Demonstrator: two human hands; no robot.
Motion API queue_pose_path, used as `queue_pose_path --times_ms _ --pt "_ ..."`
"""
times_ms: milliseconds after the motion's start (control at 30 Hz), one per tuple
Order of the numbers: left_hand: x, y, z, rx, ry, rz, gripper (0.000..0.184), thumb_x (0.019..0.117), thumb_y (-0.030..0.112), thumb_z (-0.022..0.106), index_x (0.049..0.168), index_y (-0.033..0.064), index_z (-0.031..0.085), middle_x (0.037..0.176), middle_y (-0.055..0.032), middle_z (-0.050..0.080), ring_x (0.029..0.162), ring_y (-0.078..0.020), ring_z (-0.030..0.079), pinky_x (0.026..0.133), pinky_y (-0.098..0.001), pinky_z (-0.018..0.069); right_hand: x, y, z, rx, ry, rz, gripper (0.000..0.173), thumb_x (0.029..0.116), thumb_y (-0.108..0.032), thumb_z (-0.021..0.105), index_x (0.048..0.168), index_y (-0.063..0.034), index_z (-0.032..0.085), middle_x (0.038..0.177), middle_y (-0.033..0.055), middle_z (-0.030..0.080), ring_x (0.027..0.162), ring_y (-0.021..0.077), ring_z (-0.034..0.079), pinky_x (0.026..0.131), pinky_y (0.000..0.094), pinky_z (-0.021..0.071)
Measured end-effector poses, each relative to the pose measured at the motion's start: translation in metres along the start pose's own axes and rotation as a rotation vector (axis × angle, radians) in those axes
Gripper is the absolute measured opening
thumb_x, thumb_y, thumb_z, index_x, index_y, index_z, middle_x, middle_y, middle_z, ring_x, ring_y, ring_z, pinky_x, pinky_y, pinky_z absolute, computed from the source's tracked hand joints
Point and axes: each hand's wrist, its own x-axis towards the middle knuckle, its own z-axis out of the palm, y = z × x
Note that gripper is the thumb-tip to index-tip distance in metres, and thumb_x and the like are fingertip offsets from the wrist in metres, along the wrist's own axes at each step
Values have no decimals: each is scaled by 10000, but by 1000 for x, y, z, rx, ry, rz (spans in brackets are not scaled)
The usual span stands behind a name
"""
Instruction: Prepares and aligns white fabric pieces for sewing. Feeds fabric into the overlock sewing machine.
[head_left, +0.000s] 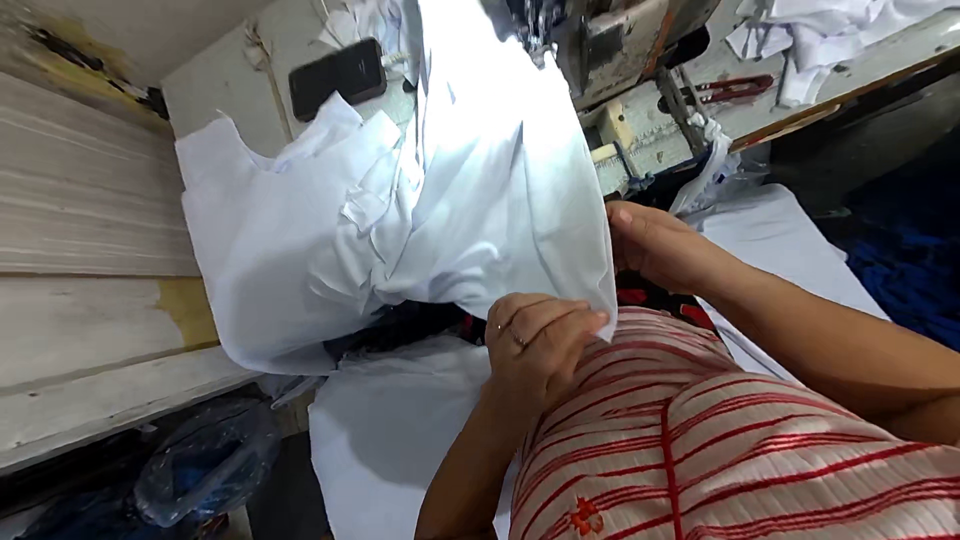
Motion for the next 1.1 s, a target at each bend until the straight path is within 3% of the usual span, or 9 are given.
queue_pose_path --times_ms 67,133,200,267,333,500,700,933,1100 --pt "22 10 -1 -57 20 55 221 1092 253 476 1005 163 657 987 44 640 996 -38 601 941 -176 462 30 -11 -7 109 -38 -31 609 1035 -656 294 1270 -146 532 969 -82 721 792 50 699 626 229 589" --pt "34 14 7 -122 -39 134 139 1058 200 565 979 126 653 950 4 648 906 -63 617 861 -175 500 57 -22 -10 207 -46 -50 685 986 -739 296 1260 -155 527 980 -75 734 815 43 707 629 212 583" --pt "35 8 20 -175 -202 210 84 1010 132 638 975 78 692 904 -60 703 831 -129 667 789 -227 545 71 -34 -8 190 41 -23 498 1058 -560 345 1275 -143 511 982 -65 729 863 41 710 738 235 608" --pt "28 -2 32 -121 -374 222 103 980 103 647 946 76 741 867 -78 752 788 -178 709 708 -268 559 79 -38 -6 105 164 0 203 1063 -210 444 1234 -115 498 913 -25 697 768 50 697 690 243 607" --pt "20 -16 38 -36 -479 194 121 976 102 639 935 99 753 894 -57 763 817 -183 723 701 -277 566 80 -28 -13 40 192 -27 203 1046 -100 468 1244 -102 511 885 -1 690 726 61 690 660 249 601" --pt "41 -46 36 17 -506 211 128 974 96 634 935 109 755 902 -41 762 795 -185 700 649 -279 528 68 -13 -21 -43 242 -9 217 1031 -125 511 1237 -99 574 858 -27 708 733 45 685 677 227 587" --pt "86 -71 32 108 -467 340 169 955 41 610 928 94 768 874 -56 753 710 -196 663 592 -290 493 46 -1 -27 -3 146 -134 132 976 -162 657 1101 -125 635 843 -134 702 723 -39 648 667 148 544" --pt "131 -107 36 96 -415 378 112 973 92 651 947 37 744 749 -90 713 631 -207 647 561 -294 492 74 -11 -40 -152 276 -241 184 910 -120 715 1034 -185 596 782 -153 673 684 -43 635 648 151 549" --pt "151 -143 37 90 -447 264 116 940 123 699 884 28 738 875 -108 720 725 -203 694 610 -310 556 107 -24 -54 -715 314 -545 151 937 -93 638 1025 -7 725 901 14 711 760 -11 637 716 155 546"
